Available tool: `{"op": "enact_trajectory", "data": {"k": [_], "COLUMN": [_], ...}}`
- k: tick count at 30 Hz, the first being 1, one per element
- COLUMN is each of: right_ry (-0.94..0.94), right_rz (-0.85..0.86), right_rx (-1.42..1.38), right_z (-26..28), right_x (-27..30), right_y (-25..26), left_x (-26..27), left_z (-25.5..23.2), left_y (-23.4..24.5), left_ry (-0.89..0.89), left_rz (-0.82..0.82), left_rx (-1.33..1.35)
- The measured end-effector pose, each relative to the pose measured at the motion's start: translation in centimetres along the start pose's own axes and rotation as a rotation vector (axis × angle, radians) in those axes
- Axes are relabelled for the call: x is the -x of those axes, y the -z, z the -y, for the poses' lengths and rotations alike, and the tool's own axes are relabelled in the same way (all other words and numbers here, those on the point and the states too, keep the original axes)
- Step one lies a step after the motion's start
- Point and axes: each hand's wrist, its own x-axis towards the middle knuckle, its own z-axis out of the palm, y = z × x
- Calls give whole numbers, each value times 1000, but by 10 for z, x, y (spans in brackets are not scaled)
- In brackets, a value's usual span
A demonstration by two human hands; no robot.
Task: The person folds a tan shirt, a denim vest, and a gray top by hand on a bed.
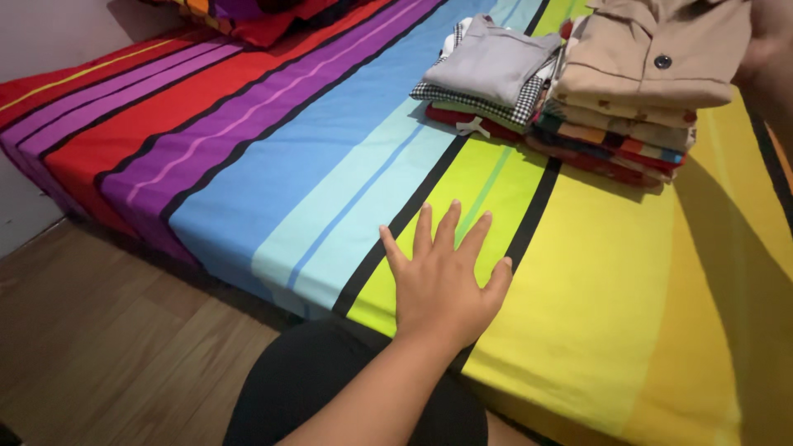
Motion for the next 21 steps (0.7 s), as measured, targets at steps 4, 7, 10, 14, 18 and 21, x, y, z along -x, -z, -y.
{"op": "enact_trajectory", "data": {"k": [4,7,10,14,18,21], "right_ry": [15,24,24,32,43,44], "right_rz": [-68,-111,-149,-196,-233,-255], "right_rx": [107,192,255,337,415,467], "right_z": [-1,-1,-3,-1,5,4], "right_x": [-4,-8,-10,-8,-4,-4], "right_y": [2,0,-4,0,2,0], "left_x": [0,-1,-1,-2,-1,-2], "left_z": [0,0,-1,0,0,0], "left_y": [0,0,2,2,1,1], "left_ry": [11,-2,17,12,12,19], "left_rz": [9,-5,27,36,19,37], "left_rx": [10,-12,-10,-15,-13,-10]}}
